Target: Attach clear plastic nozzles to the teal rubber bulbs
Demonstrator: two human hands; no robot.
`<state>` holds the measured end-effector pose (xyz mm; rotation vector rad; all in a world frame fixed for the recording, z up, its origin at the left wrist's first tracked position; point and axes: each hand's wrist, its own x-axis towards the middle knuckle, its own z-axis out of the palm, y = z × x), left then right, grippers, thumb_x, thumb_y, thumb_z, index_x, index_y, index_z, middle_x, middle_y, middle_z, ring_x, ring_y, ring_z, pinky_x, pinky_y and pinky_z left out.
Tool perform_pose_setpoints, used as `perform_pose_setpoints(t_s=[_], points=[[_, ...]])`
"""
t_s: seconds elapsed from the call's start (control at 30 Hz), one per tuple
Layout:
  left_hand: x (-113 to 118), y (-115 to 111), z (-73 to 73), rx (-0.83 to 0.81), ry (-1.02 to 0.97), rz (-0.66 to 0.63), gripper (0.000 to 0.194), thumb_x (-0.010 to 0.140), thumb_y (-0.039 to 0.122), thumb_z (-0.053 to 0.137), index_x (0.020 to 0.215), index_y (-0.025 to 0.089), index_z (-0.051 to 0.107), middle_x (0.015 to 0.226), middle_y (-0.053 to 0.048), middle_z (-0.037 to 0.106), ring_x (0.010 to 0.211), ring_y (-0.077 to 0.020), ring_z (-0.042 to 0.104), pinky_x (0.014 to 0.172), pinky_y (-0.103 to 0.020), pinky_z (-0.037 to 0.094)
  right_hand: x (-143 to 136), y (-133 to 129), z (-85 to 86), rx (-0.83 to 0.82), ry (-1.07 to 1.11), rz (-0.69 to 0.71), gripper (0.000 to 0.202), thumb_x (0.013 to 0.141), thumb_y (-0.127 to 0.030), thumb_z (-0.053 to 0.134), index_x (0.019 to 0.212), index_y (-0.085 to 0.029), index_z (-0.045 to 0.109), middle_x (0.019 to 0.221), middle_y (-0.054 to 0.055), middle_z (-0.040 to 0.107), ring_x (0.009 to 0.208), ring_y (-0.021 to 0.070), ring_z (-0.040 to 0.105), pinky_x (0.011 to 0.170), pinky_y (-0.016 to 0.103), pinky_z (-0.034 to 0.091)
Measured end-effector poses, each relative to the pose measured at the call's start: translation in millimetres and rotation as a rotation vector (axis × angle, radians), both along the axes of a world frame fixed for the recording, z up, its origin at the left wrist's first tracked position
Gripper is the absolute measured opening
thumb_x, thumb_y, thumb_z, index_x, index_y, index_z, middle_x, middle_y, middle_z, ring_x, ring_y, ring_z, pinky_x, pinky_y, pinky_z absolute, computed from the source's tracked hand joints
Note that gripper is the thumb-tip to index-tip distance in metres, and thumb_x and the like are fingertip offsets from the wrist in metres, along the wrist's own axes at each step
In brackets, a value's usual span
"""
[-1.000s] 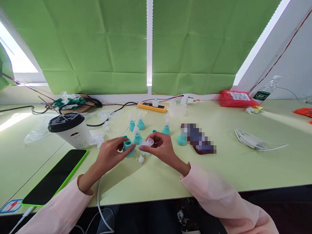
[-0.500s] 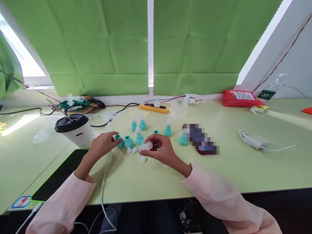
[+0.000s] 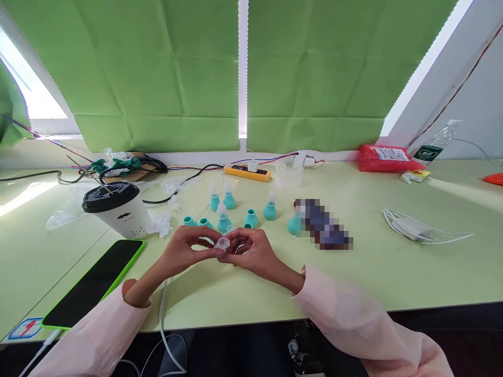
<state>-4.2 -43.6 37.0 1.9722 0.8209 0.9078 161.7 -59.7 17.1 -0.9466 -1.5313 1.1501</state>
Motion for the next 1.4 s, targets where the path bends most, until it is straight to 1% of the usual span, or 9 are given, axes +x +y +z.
perform_pose_setpoints(t_s=[0.1,0.23,0.4,0.7,0.8,1.0,1.17,1.27,1.4], points=[[-2,3,-0.3,-0.200,-0.111,-0.033,0.027,0.069,0.030,0.057,0.090,0.013,0.059,0.083,-0.006,0.063,0.074,-0.0152,0.059,0.066,-0.027,0.050,2,0,3.8,-0.024,0.073,0.039,0.029,0.053,-0.018,0.070,0.080,-0.014,0.062,0.056,-0.001,0.058,0.047,0.0088,0.053,0.044,0.022,0.048],[-2,3,2.3,-0.357,-0.204,-0.142,0.030,0.073,0.028,0.053,0.098,0.012,0.055,0.086,-0.007,0.063,0.076,-0.0157,0.060,0.069,-0.031,0.051,6,1,6.2,0.093,0.076,-0.016,0.019,0.055,-0.017,0.069,0.073,-0.016,0.066,0.060,0.001,0.061,0.049,0.0098,0.055,0.042,0.022,0.048],[-1,2,3.4,-0.380,-0.196,-0.165,0.029,0.074,0.026,0.052,0.098,0.011,0.054,0.083,-0.006,0.063,0.074,-0.0159,0.060,0.071,-0.032,0.051,6,2,4.2,0.271,0.016,-0.059,0.016,0.053,-0.011,0.069,0.067,-0.018,0.067,0.058,0.000,0.062,0.049,0.0099,0.054,0.041,0.021,0.045],[-3,4,3.3,-0.421,-0.228,-0.220,0.027,0.075,0.026,0.051,0.097,0.010,0.054,0.078,-0.006,0.063,0.073,-0.0163,0.060,0.071,-0.034,0.051,7,2,5.9,0.320,-0.003,-0.015,0.011,0.061,-0.012,0.064,0.069,-0.018,0.067,0.052,-0.001,0.060,0.043,0.0091,0.053,0.042,0.023,0.045],[-3,5,2.3,-0.426,-0.242,-0.211,0.027,0.074,0.027,0.052,0.095,0.010,0.055,0.076,-0.006,0.063,0.072,-0.0166,0.060,0.071,-0.036,0.051,7,2,5.3,0.468,-0.058,-0.078,0.012,0.062,-0.013,0.063,0.073,-0.017,0.066,0.055,0.001,0.061,0.046,0.0098,0.054,0.044,0.023,0.046],[-3,6,1.5,-0.444,-0.217,-0.161,0.028,0.073,0.032,0.053,0.089,0.009,0.055,0.070,-0.006,0.064,0.066,-0.0177,0.062,0.066,-0.034,0.051,10,5,-0.2,0.921,-0.274,-0.197,0.013,0.065,-0.014,0.061,0.076,-0.020,0.063,0.063,0.001,0.061,0.055,0.0092,0.055,0.048,0.020,0.045],[-3,5,3.5,-0.479,-0.177,-0.107,0.028,0.070,0.036,0.054,0.081,0.009,0.056,0.065,-0.005,0.064,0.060,-0.0172,0.062,0.059,-0.030,0.051,17,10,-4.7,1.190,-0.515,-0.186,0.015,0.071,-0.012,0.056,0.084,-0.019,0.059,0.066,0.001,0.061,0.060,0.0081,0.054,0.049,0.018,0.041],[-3,6,3.4,-0.498,-0.147,-0.091,0.030,0.070,0.038,0.054,0.076,0.009,0.057,0.065,-0.006,0.064,0.058,-0.0167,0.062,0.056,-0.028,0.051,22,12,-4.2,1.298,-0.662,-0.148,0.015,0.073,-0.011,0.054,0.087,-0.017,0.056,0.069,0.002,0.061,0.061,0.0087,0.053,0.048,0.019,0.039],[-4,8,1.6,-0.542,-0.072,-0.092,0.032,0.068,0.040,0.054,0.070,0.008,0.058,0.062,-0.007,0.064,0.055,-0.0161,0.061,0.053,-0.026,0.050,25,12,-1.4,1.292,-0.823,-0.067,0.015,0.076,-0.010,0.050,0.089,-0.015,0.054,0.072,0.002,0.061,0.061,0.0087,0.051,0.049,0.020,0.037]])
